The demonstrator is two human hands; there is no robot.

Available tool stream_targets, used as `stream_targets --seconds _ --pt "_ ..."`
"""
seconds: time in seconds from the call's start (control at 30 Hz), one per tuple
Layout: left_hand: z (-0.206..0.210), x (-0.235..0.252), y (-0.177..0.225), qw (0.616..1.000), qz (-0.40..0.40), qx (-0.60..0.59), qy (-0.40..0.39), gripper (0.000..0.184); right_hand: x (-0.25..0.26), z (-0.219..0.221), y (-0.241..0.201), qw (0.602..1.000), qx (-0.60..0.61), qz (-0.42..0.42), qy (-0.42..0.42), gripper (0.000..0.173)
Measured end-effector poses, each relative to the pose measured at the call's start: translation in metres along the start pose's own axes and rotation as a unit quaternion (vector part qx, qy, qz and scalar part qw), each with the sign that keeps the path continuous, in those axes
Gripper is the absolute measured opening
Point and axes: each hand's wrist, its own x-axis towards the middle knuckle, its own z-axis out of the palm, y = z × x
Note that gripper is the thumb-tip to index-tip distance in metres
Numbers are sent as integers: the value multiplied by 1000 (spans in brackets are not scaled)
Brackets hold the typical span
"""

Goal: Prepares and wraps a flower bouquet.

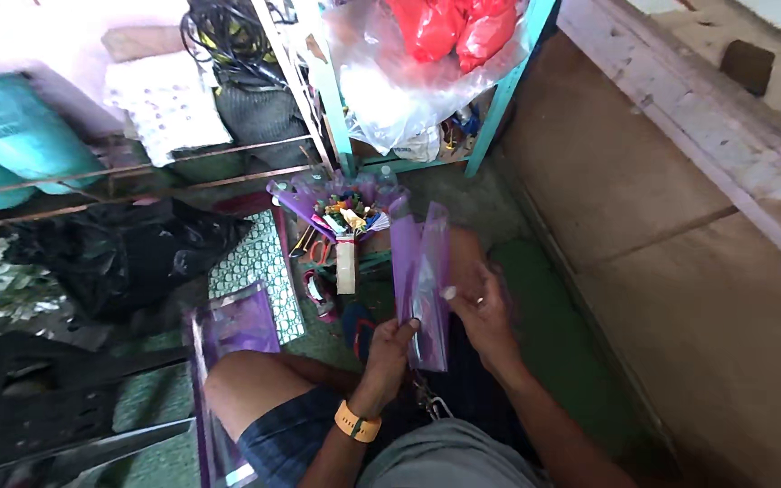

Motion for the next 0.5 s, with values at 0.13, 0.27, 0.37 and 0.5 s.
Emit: stream_targets --seconds 0.13,0.27,0.37,0.5 --pt "-23 1 10 999 15 4 29 22 25 38 13 948 138 180 -223 60" --pt "-43 10 2 995 16 33 91 19 44 78 32 949 103 207 -216 45" --pt "-51 16 -3 992 -7 35 119 21 51 92 42 957 65 194 -207 44" --pt "-74 40 7 966 8 177 188 28 69 90 54 966 49 192 -164 46"
